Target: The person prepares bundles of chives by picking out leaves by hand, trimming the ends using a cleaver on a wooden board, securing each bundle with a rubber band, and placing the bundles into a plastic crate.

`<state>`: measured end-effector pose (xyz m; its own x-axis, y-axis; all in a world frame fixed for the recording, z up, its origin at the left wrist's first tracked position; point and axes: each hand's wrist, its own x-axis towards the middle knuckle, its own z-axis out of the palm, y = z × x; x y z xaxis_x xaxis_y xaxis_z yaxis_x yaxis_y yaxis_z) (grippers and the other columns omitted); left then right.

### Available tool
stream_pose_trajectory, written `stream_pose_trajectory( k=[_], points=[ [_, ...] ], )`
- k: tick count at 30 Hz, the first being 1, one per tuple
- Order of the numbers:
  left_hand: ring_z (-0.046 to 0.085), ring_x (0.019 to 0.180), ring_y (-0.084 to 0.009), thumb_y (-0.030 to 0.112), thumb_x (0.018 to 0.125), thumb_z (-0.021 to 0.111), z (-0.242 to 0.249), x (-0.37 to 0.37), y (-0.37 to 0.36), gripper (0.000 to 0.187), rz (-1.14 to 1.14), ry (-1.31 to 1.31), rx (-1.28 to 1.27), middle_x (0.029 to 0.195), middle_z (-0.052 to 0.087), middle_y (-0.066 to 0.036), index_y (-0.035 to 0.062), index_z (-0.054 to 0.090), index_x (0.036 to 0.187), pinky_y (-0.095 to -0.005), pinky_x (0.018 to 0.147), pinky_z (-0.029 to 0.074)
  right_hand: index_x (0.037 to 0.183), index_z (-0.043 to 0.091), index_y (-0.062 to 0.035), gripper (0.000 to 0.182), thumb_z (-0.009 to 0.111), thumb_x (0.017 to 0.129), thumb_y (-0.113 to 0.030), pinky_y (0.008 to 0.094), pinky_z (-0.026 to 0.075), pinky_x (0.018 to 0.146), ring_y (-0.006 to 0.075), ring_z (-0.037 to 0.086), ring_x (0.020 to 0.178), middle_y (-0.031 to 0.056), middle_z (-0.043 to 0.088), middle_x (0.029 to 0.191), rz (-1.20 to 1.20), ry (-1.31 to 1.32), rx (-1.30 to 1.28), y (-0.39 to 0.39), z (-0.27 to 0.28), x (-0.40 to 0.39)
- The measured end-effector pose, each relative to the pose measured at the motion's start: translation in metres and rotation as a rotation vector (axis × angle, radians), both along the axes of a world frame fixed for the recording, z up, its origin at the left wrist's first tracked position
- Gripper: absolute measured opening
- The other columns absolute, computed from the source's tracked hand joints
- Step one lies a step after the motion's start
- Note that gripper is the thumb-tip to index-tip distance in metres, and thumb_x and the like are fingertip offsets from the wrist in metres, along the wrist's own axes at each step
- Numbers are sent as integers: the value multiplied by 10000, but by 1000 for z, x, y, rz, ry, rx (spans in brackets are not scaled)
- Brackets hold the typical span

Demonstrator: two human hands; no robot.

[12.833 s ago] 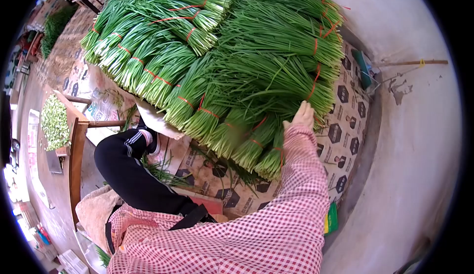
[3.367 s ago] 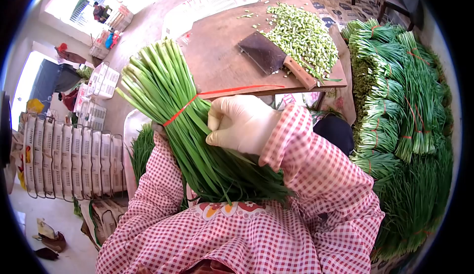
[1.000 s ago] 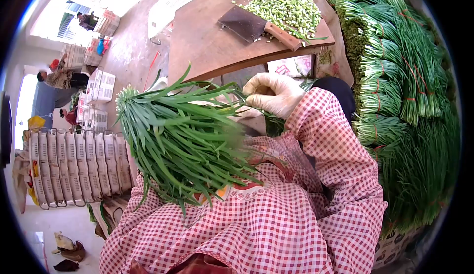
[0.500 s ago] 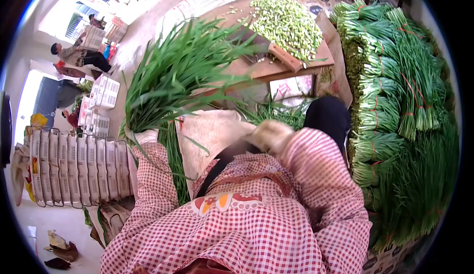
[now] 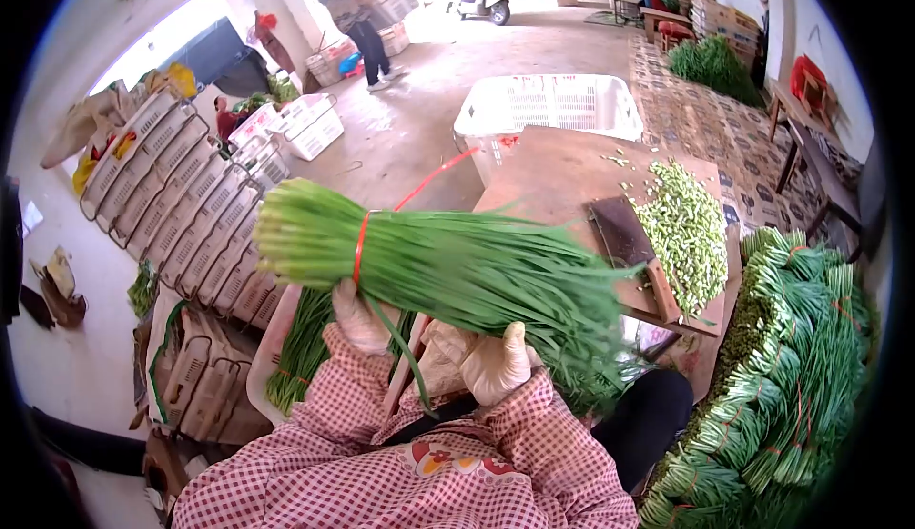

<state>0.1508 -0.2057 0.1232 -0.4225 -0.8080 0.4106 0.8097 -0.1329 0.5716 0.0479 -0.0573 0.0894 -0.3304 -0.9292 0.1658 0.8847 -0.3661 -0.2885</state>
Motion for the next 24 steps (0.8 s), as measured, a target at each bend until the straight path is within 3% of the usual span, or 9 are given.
stream_pose_trajectory(
  k=[3,7,9,10,13,16,19,22,24],
  points=[
    [559,1139,-236,272,922,568,-56,58,-53,396,179,-389,-247,1248,571,-122,61,531,1256,-401,988,464,1386,392,-93,729,705,808,-407,569,347,1068,322,428,1291,129,411,1429,-34,-72,-60,-2,-5,-9],
    [507,1195,-252,163,862,631,-62,148,-106,586,-423,-863,-230,1324,487,-160,28,356,1362,-374,1011,435,1314,473,-57,577,704,831,-271,553,350,1078,322,464,1260,144,517,1332,35,-303,-88,-2,-41,-8],
    [477,1217,-285,205,800,715,-25,156,-88,806,-405,-1344,-90,1372,425,-213,35,254,1439,-387,1026,408,1297,483,-46,541,695,824,-203,547,367,1060,325,482,1235,139,532,1311,70,-355,16,1,-75,-8],
    [476,1218,-286,153,767,723,-17,162,-86,820,-389,-1344,62,1381,409,-228,43,265,1438,-398,1041,391,1280,492,-35,511,685,818,-136,541,384,1043,327,501,1210,134,548,1291,96,-412,120,2,-90,-7],
    [471,1229,-253,-8,734,709,-22,146,-93,862,-589,-1298,68,1366,424,-203,37,215,1439,-377,994,433,1267,500,-14,489,656,808,-79,528,403,1022,333,510,1197,147,563,1265,155,-301,217,5,-126,6],
    [408,1270,-236,37,701,759,-38,78,-70,1001,-874,-1303,-554,1388,408,-168,38,115,1467,-396,1066,357,1249,512,17,465,611,795,7,510,433,992,340,522,1178,166,585,1228,241,-104,337,-1,-138,7],
    [399,1283,-216,102,666,808,-23,31,-53,1068,-842,-1502,-791,1406,396,-157,32,108,1470,-372,1088,323,1281,485,-23,561,624,744,60,500,418,974,326,535,1126,137,580,1212,216,-40,441,4,-121,6],
    [413,1276,-195,157,636,844,-45,8,-75,1089,-948,-1282,-569,1404,416,-136,12,148,1462,-356,1086,324,1283,483,-20,546,629,760,37,497,422,970,327,546,1105,143,578,1212,161,23,462,5,-120,-2],
    [441,1262,-264,215,673,834,-22,0,-60,1030,-1205,-1054,-212,1367,462,-168,7,196,1455,-383,1071,348,1278,487,-18,534,630,765,27,493,424,968,324,549,1097,142,581,1203,155,17,492,7,-121,-5]
  ],
)
